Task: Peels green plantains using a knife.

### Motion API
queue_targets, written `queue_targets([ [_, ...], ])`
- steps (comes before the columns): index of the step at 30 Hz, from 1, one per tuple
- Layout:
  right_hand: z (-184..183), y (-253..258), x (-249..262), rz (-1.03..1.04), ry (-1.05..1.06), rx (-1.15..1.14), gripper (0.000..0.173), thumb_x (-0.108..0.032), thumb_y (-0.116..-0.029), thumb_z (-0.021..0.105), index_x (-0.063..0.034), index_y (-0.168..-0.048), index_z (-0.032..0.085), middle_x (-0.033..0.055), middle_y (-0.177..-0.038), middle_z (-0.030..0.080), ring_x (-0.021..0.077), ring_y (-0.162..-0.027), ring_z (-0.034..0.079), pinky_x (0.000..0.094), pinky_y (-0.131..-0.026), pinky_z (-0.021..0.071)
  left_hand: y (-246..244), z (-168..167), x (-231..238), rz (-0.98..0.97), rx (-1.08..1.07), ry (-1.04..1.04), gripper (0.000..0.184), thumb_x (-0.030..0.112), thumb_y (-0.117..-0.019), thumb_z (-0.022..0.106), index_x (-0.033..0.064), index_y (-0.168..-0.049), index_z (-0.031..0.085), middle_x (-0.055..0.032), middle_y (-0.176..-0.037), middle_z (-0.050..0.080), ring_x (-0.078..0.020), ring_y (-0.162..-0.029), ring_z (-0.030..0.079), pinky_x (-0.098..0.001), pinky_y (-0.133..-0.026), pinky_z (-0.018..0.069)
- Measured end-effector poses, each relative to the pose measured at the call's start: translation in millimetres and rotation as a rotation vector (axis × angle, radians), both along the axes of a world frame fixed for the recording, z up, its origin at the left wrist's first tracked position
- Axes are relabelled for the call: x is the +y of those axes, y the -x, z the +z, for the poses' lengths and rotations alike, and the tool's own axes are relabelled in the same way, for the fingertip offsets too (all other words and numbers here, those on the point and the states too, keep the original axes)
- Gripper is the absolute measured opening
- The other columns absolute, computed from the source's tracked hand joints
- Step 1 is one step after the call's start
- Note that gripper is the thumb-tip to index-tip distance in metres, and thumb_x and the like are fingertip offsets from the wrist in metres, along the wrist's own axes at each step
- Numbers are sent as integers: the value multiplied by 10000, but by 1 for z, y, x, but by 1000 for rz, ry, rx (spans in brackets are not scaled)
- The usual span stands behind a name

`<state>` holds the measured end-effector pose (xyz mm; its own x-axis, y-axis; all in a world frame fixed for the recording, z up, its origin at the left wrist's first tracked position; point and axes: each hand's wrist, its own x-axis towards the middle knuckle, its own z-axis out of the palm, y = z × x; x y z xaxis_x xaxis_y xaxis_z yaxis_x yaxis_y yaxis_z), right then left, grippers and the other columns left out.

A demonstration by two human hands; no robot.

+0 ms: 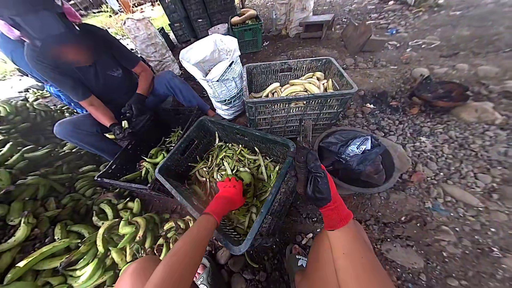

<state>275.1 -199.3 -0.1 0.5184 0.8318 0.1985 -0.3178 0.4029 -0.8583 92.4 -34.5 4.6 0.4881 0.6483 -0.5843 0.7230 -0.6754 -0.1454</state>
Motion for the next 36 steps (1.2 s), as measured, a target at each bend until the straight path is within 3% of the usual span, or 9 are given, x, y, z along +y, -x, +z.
queue_targets([
  [4, -1, 0, -3, -8, 39, -86, 385, -331, -1103, 388, -57, -1296, 577, -18, -761, 602, 68, -629, 610, 205, -594, 550, -16, -16, -6, 17, -34, -76, 728, 432, -842, 745, 23, -1408, 538, -257, -1461, 490, -467, -1353, 445, -692, -1017, 370],
  [11, 4, -2, -2, 40, -22, 67, 330, -263, -1099, 400, -28, -1259, 567, -23, -736, 601, 57, -616, 600, 194, -599, 539, -35, -21, -26, 75, -122, -79, 553, 470, -925, 625, 55, -1289, 641, -215, -1303, 632, -411, -1293, 536, -641, -1047, 385],
  [21, 13, -16, -22, -28, -24, 94, 329, -226, -1096, 396, -29, -1312, 547, -33, -775, 635, 45, -624, 618, 194, -585, 547, -16, -39, -25, 405, -766, 82, 522, 281, -907, 753, -86, -1261, 637, -346, -1260, 616, -507, -1264, 541, -636, -1100, 370],
  [24, 8, -16, -20, -47, -81, 123, 295, -265, -1095, 434, -65, -1243, 590, -29, -750, 636, 42, -612, 613, 185, -586, 543, -18, -50, -27, 557, -933, 193, 470, 205, -921, 728, -93, -1268, 621, -309, -1233, 639, -428, -1209, 591, -572, -1069, 420],
  [26, 8, -15, -22, -38, -97, 137, 295, -273, -1091, 456, -56, -1237, 593, -16, -757, 632, 54, -620, 614, 196, -593, 547, -25, -64, -27, 676, -1205, 309, 380, 232, -995, 608, -61, -1236, 605, -195, -1022, 686, -271, -910, 660, -456, -833, 546],
  [28, 7, -10, -27, -36, -111, 157, 291, -276, -1090, 459, -60, -1228, 596, -8, -765, 635, 61, -620, 619, 198, -593, 553, -43, -67, -35, 751, -1419, 419, 346, 351, -1012, 565, 27, -1100, 647, -45, -776, 685, -117, -624, 618, -323, -568, 526],
  [32, -2, -12, -40, -32, -105, 114, 352, -368, -1087, 453, -95, -1253, 599, -25, -817, 673, 69, -666, 645, 232, -621, 576, -55, -33, -38, 724, -1572, 628, 237, 220, -1019, 589, 22, -1136, 646, -41, -833, 669, -108, -695, 617, -311, -643, 541],
  [33, -9, -13, -43, -43, -104, 85, 394, -399, -1082, 450, -94, -1281, 598, -18, -854, 682, 82, -697, 656, 254, -637, 590, -53, -18, -39, 701, -1728, 726, 202, 207, -1065, 489, 58, -1069, 626, 0, -756, 640, -72, -635, 593, -265, -601, 532],
  [36, -17, -14, -49, -37, -112, 63, 406, -467, -1044, 524, -156, -1286, 625, -7, -936, 718, 106, -755, 685, 283, -657, 605, -50, 40, -29, 452, -2187, 1119, 331, 295, -1080, 373, 204, -863, 605, 72, -706, 615, -71, -728, 633, -309, -817, 565],
])
